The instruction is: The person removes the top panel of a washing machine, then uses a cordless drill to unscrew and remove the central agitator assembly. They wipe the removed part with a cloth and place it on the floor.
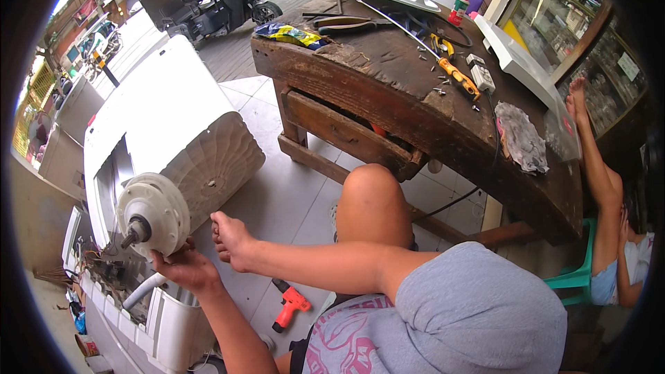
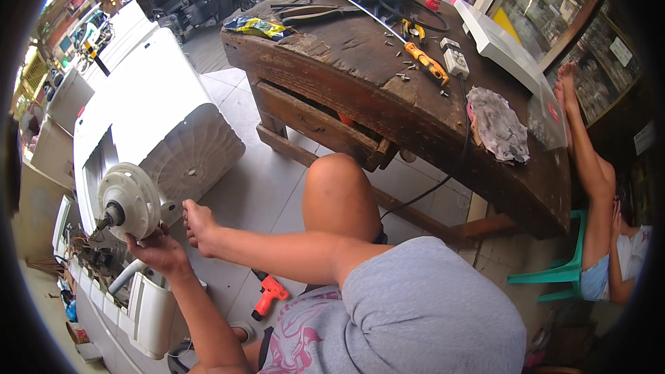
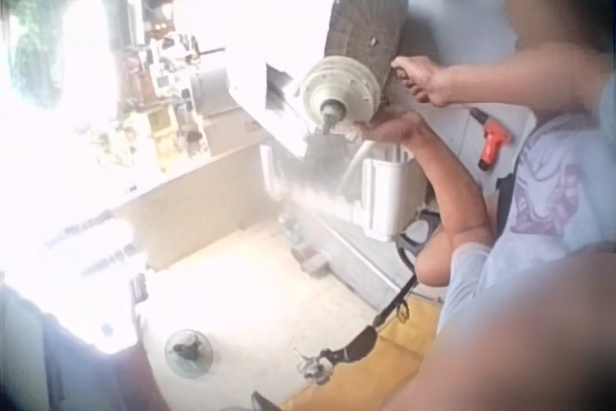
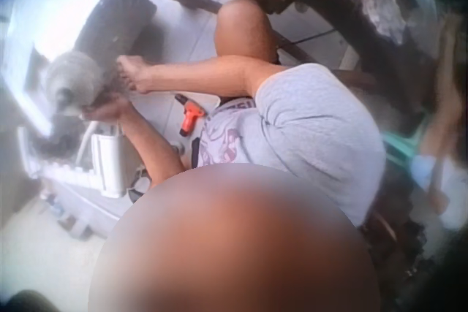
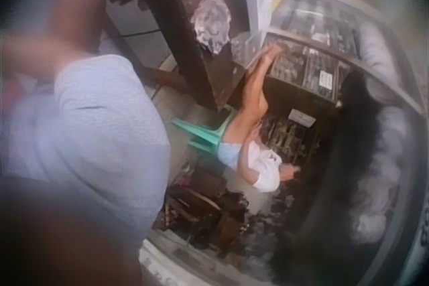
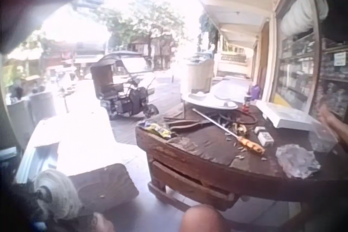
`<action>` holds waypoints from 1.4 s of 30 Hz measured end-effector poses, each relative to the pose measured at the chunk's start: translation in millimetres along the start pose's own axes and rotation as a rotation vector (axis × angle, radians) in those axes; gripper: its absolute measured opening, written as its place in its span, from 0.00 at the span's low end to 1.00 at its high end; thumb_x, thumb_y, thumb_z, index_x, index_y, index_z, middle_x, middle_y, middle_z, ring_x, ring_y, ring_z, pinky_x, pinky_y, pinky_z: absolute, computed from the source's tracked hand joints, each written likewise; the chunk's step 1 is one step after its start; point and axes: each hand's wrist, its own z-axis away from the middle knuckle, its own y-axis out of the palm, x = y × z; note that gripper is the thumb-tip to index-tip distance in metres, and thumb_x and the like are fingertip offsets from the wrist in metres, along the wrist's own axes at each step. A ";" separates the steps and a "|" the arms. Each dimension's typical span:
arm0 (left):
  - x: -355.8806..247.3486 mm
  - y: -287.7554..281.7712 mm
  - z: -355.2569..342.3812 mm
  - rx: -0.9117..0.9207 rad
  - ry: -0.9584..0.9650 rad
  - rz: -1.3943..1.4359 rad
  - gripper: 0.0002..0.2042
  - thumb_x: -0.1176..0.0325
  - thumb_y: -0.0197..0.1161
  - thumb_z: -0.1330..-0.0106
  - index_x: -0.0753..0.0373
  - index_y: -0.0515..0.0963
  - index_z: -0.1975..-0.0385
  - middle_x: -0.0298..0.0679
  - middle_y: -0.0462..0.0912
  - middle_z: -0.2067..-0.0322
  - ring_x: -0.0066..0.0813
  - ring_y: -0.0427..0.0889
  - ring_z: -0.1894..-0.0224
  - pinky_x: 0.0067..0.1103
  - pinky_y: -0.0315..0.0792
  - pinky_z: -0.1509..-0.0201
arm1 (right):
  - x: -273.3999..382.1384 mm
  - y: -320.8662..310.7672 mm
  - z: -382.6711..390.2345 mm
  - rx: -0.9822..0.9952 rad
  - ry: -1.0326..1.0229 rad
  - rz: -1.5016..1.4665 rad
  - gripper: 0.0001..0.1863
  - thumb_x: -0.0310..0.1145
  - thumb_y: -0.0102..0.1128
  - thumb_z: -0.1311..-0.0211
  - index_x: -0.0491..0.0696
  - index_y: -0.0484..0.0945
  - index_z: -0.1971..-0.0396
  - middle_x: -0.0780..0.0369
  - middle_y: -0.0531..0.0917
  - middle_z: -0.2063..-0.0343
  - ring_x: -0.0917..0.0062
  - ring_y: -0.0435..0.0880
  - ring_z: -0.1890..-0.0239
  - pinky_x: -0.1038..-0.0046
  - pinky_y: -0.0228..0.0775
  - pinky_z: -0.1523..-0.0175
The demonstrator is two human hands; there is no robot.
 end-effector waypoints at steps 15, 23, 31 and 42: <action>112.0 -109.3 -21.7 -0.115 -0.786 -0.203 0.26 0.32 0.60 0.34 0.50 0.79 0.57 0.25 0.70 0.81 0.22 0.78 0.77 0.22 0.60 0.73 | 433.9 -109.1 168.7 -0.791 -1.176 2.280 0.09 0.33 0.55 0.22 0.43 0.74 0.52 0.46 0.82 0.54 0.47 0.81 0.47 0.51 0.72 0.42; 223.2 -223.9 -5.7 -0.290 -0.877 -0.662 0.32 0.38 0.68 0.37 0.65 0.82 0.50 0.39 0.85 0.66 0.28 0.80 0.79 0.24 0.64 0.79 | 433.9 -117.0 175.0 -0.903 -1.211 2.127 0.10 0.37 0.66 0.29 0.48 0.85 0.54 0.52 0.84 0.49 0.53 0.83 0.43 0.55 0.74 0.38; 241.5 -269.1 9.7 -0.211 -0.866 -0.969 0.32 0.43 0.70 0.36 0.71 0.83 0.49 0.44 0.87 0.60 0.35 0.84 0.76 0.31 0.76 0.77 | 414.1 -102.9 269.6 -1.160 -1.409 2.033 0.22 0.51 0.68 0.31 0.46 0.86 0.55 0.53 0.89 0.58 0.57 0.88 0.52 0.59 0.77 0.45; 206.9 -264.8 3.8 -0.140 -0.826 -1.341 0.44 0.23 0.55 0.33 0.70 0.87 0.63 0.44 0.85 0.77 0.37 0.84 0.76 0.34 0.75 0.71 | 435.6 -194.2 316.3 -1.026 -0.798 1.914 0.19 0.41 0.66 0.26 0.36 0.84 0.58 0.59 0.87 0.69 0.74 0.84 0.64 0.67 0.75 0.55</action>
